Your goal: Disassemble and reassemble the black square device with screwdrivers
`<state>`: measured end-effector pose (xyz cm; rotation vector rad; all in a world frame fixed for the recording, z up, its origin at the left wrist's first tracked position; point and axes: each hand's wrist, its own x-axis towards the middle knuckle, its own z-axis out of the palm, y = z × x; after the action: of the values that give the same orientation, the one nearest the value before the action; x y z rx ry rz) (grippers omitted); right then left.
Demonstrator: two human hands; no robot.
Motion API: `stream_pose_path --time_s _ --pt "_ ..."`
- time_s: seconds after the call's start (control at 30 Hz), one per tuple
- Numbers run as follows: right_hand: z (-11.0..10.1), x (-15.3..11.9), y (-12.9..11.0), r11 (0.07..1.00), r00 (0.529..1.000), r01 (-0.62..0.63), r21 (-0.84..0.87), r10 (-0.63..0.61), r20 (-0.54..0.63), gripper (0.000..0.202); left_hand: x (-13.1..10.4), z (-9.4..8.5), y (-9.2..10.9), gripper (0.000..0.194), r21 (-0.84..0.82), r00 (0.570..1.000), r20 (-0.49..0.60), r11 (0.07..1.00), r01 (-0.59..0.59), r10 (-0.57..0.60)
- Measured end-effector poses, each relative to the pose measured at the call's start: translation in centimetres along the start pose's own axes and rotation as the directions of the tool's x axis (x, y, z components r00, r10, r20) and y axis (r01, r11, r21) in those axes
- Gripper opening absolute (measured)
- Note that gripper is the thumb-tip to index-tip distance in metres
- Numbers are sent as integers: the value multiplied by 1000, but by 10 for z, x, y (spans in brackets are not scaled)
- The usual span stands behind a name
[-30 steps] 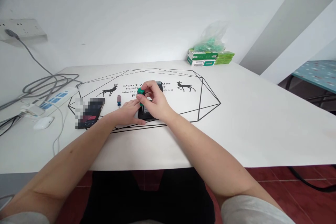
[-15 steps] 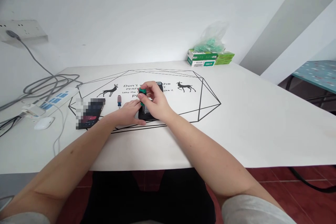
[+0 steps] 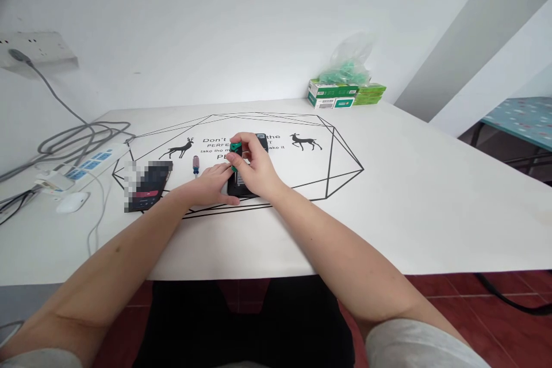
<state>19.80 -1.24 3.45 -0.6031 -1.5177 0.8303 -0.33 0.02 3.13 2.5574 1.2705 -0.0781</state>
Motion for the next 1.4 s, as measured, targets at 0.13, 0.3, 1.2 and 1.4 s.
stream_pose_path --time_s 0.13,0.3,1.2,1.4 --pt "-2 1 -8 974 987 -116 195 92 128 45 0 -2 2 111 23 1000 -1 1000 3 -3" --pt "-3 3 -13 966 981 -143 214 111 157 45 1 1 -2 113 8 1000 -7 1000 -6 6" --pt "6 -3 -7 999 997 -3 35 6 -74 45 -3 -3 3 115 -8 1000 8 1000 18 -18" --pt "8 -3 -13 991 1000 16 136 -14 -21 37 -1 -2 2 113 -5 1000 1 1000 0 0"
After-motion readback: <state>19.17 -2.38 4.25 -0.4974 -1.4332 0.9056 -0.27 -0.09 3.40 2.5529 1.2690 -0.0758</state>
